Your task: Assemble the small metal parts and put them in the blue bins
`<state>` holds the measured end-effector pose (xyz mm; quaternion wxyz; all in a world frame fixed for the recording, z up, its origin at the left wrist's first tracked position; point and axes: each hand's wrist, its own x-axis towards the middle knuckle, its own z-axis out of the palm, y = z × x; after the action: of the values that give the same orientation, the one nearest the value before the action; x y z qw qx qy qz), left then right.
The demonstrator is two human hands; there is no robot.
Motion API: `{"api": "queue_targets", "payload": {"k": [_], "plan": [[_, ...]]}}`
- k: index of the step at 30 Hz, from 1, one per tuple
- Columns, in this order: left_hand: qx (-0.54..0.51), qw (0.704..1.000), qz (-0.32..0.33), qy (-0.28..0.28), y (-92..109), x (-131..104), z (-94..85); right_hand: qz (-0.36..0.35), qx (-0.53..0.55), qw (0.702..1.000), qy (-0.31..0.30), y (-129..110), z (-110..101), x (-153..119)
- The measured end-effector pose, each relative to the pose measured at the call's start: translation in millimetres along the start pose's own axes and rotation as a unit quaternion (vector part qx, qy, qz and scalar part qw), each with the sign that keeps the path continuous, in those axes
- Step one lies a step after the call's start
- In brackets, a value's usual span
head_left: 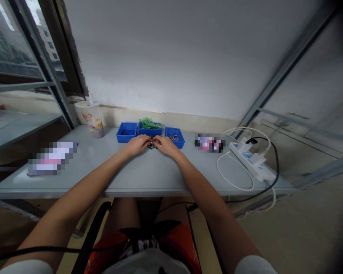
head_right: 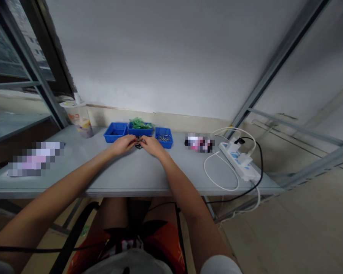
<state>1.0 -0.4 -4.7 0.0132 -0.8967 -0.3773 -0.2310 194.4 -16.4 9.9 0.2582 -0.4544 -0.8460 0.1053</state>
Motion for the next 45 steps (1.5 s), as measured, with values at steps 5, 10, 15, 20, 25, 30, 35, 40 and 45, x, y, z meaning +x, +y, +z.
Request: {"api": "queue_targets", "payload": {"k": [5, 10, 15, 20, 25, 30, 35, 40, 45], "plan": [[0.002, 1.000, 0.002, 0.005, 0.9, 0.0, 0.6, 0.001, 0.003, 1.000, -0.011, 0.2, -0.6, 0.1], [0.007, 1.000, -0.022, 0.001, 0.7, -1.6, -3.0, 0.012, -0.009, 1.000, 0.006, 4.2, -0.2, 1.5], [0.003, 0.999, -0.029, -0.023, 1.2, -1.7, -6.6, 0.021, -0.016, 1.000, 0.013, 4.7, -0.9, 1.9], [-0.004, 0.999, -0.024, -0.030, 2.5, -1.4, -6.3, 0.022, -0.019, 0.999, 0.021, 5.7, 0.5, 2.6], [-0.006, 1.000, -0.011, -0.017, 0.4, -1.6, -5.2, 0.017, -0.019, 0.999, 0.020, 6.0, 1.6, 2.7], [0.000, 1.000, -0.028, 0.006, 2.9, -1.9, -8.2, 0.019, -0.013, 1.000, -0.002, 2.8, 0.1, 1.1], [0.003, 1.000, -0.019, 0.013, 3.7, -1.5, -8.2, 0.023, -0.010, 1.000, -0.016, 2.5, -0.8, 0.2], [0.011, 0.999, -0.037, 0.028, -0.6, -0.8, -5.0, 0.035, -0.024, 0.999, 0.009, 8.2, -0.7, 0.7], [0.008, 0.999, -0.032, 0.041, -3.2, -0.9, -4.5, 0.007, 0.012, 1.000, -0.008, 8.4, 2.2, 1.0]]}}
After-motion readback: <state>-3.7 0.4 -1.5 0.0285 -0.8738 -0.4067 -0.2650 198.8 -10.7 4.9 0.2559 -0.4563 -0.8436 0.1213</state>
